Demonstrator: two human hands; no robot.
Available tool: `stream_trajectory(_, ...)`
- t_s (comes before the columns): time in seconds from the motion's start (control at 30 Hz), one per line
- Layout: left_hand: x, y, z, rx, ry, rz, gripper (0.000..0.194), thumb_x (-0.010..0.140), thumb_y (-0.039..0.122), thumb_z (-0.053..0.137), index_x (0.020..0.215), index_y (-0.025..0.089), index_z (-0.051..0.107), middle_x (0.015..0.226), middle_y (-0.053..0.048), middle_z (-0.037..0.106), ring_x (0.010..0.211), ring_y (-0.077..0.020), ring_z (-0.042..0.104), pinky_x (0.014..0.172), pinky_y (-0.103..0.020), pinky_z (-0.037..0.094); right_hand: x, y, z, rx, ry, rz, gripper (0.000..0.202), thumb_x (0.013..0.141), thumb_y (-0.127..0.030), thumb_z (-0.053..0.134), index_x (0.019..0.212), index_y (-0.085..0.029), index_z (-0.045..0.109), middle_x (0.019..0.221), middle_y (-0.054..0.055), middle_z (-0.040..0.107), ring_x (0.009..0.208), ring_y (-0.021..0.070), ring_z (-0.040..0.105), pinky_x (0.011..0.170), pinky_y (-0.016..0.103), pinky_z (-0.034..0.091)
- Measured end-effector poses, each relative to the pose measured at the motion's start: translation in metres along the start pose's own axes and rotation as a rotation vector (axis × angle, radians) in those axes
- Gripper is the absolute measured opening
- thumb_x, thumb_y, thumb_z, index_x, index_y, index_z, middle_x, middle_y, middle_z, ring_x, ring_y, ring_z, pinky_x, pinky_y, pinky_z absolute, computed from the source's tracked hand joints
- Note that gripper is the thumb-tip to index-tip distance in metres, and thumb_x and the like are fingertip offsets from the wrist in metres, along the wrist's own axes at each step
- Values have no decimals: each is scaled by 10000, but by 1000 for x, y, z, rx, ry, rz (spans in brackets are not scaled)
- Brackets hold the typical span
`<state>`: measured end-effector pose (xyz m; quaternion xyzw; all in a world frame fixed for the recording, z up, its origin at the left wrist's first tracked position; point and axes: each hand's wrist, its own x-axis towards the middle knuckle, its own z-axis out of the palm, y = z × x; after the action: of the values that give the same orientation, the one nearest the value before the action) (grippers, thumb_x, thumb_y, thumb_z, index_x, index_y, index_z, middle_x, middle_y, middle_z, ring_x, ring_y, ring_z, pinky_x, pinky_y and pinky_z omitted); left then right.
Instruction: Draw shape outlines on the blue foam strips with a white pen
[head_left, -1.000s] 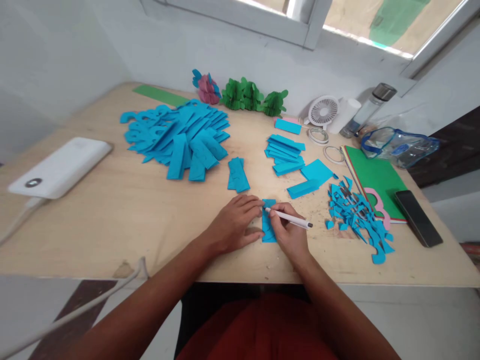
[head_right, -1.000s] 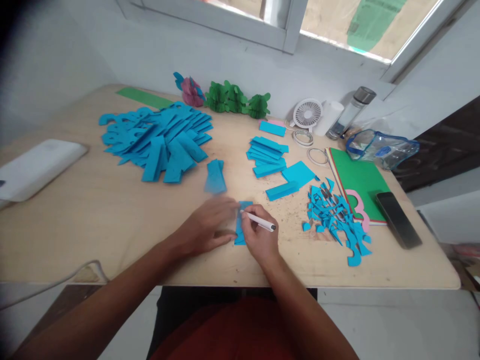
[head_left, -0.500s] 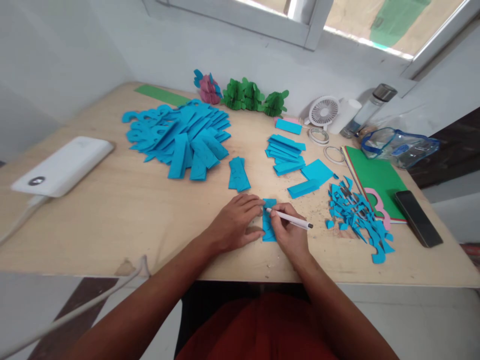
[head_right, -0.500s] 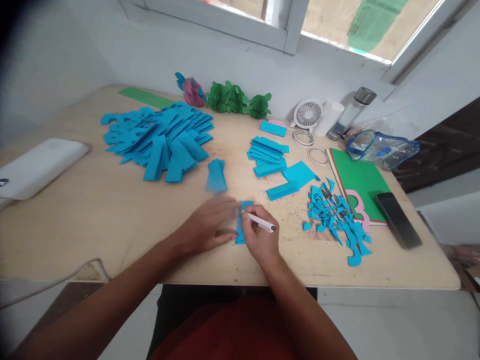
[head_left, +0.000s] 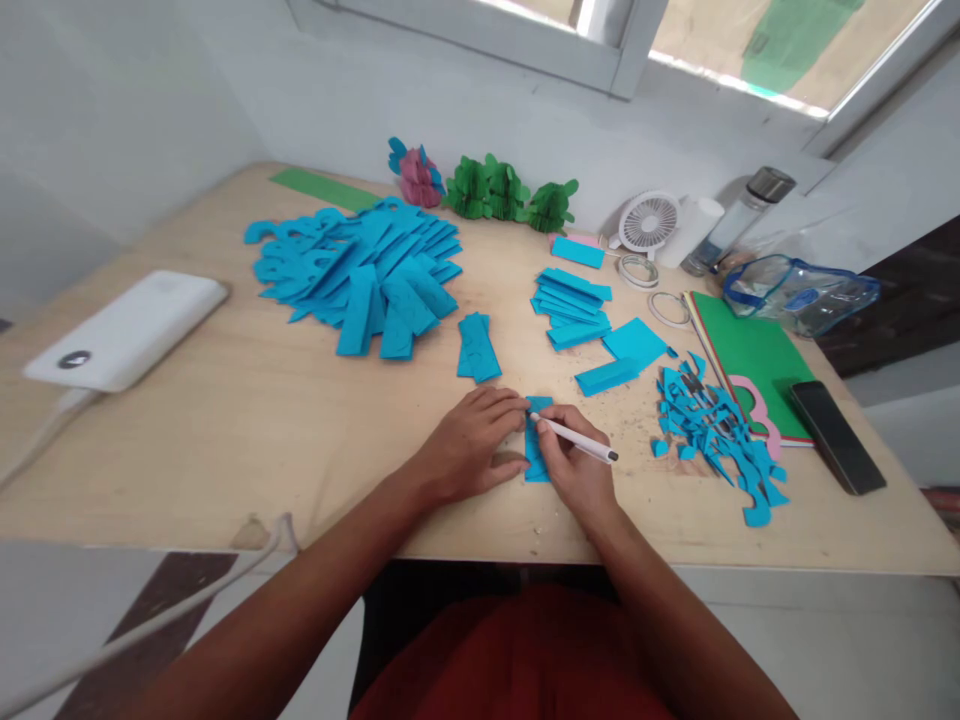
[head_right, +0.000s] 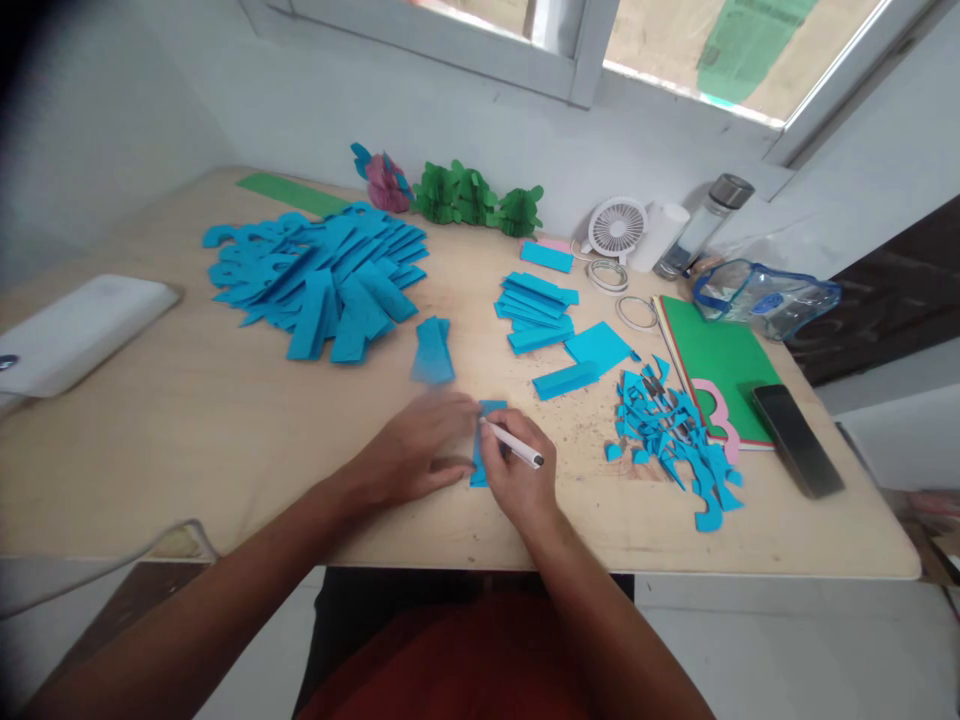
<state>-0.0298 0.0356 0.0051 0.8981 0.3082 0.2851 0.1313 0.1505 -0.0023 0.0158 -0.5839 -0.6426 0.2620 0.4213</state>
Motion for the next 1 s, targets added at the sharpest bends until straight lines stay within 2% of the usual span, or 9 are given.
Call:
stream_trajectory(0.23, 1, 1, -1, -5, 2, -10, 337, 782, 299, 693, 1079, 168, 603, 1242, -139, 656, 1215, -310, 564, 1055, -513, 443, -1, -1, 0, -20, 30, 27, 136, 893, -304, 547, 867, -219, 650, 724, 3, 663, 607, 143, 579, 542, 245, 428)
stream_trajectory(0.47, 1, 0, -1, -6, -15, -18, 336, 783, 309, 687, 1084, 183, 606, 1251, -131, 653, 1226, -309, 557, 1064, -523, 432, 0, 0, 1, -12, 20, 11, 138, 899, -313, 544, 871, -228, 650, 764, 12, 683, 668, 156, 611, 613, 259, 465)
stream_trajectory(1.0, 0, 0, 0, -5, -23, -23, 344, 788, 298, 680, 1102, 183, 601, 1253, -131, 653, 1230, -311, 557, 1065, -520, 430, -1, 2, 2, -5, 12, 12, 138, 901, -317, 546, 881, -225, 648, 748, 4, 668, 643, 150, 600, 572, 247, 448)
